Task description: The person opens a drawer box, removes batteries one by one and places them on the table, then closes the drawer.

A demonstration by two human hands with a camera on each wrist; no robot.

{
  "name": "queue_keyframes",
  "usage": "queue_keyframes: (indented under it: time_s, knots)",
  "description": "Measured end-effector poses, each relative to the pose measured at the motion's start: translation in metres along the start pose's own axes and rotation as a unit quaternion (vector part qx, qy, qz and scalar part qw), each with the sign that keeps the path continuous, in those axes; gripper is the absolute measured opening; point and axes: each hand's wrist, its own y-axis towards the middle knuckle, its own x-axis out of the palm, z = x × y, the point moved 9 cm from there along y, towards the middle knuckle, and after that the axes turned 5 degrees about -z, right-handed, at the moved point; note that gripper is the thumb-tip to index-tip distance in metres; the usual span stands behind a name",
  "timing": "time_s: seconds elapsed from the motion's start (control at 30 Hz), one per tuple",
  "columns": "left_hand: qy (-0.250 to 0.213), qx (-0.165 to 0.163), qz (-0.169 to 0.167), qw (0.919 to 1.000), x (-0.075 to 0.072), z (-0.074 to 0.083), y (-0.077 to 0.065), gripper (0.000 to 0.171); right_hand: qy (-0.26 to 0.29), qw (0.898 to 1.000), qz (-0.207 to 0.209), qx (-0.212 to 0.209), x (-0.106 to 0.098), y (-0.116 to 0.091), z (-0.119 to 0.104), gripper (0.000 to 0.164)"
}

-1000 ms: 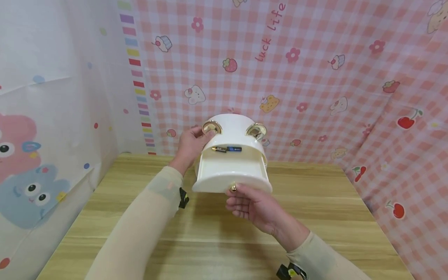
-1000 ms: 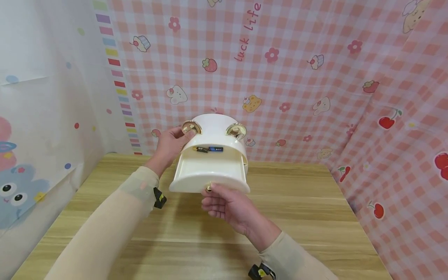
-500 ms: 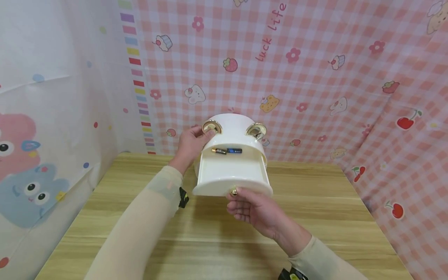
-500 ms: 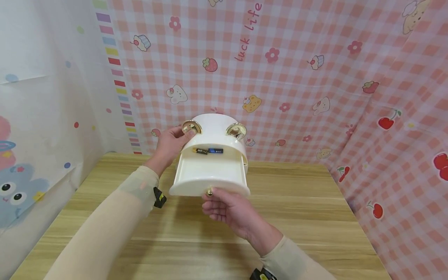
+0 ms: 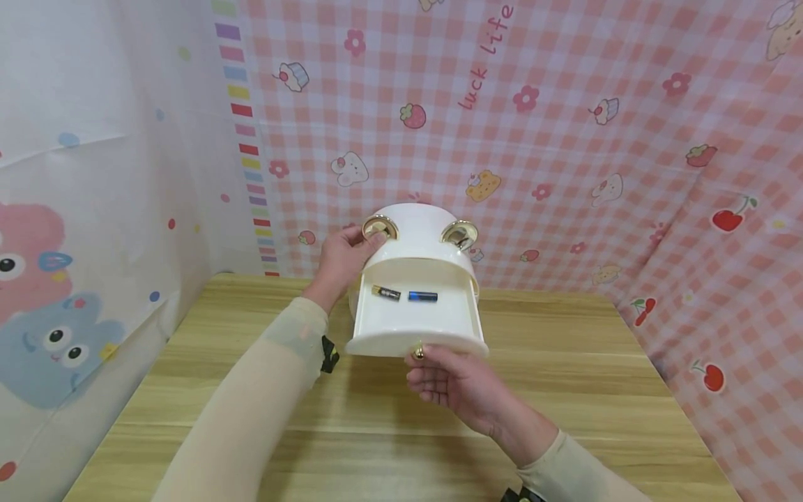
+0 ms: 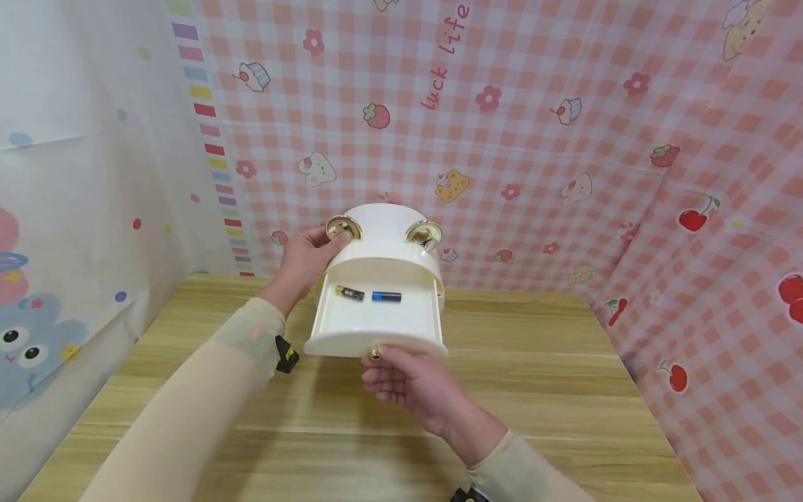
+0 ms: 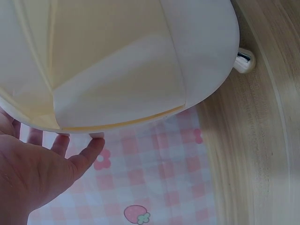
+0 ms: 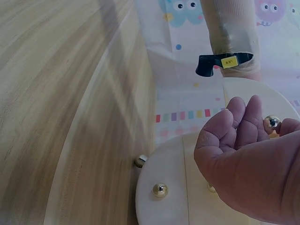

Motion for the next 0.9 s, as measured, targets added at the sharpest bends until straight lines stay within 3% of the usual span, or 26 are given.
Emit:
queue_keyframes:
  time_s: [0.33,0.9]
  knots:
    - [0.004,0.004,0.003,1.0,0.0003,0.0046,-0.0042,0.041,-0.005,1.0,-0.03,-0.004,0.0031,-0.0016,0.0013,0.031]
    - [0.003,-0.003,0.003,1.0,0.0001,0.0055,-0.0052,0.041,-0.019,0.999,-0.045,0.016,0.004,-0.0048,0.0079,0.036]
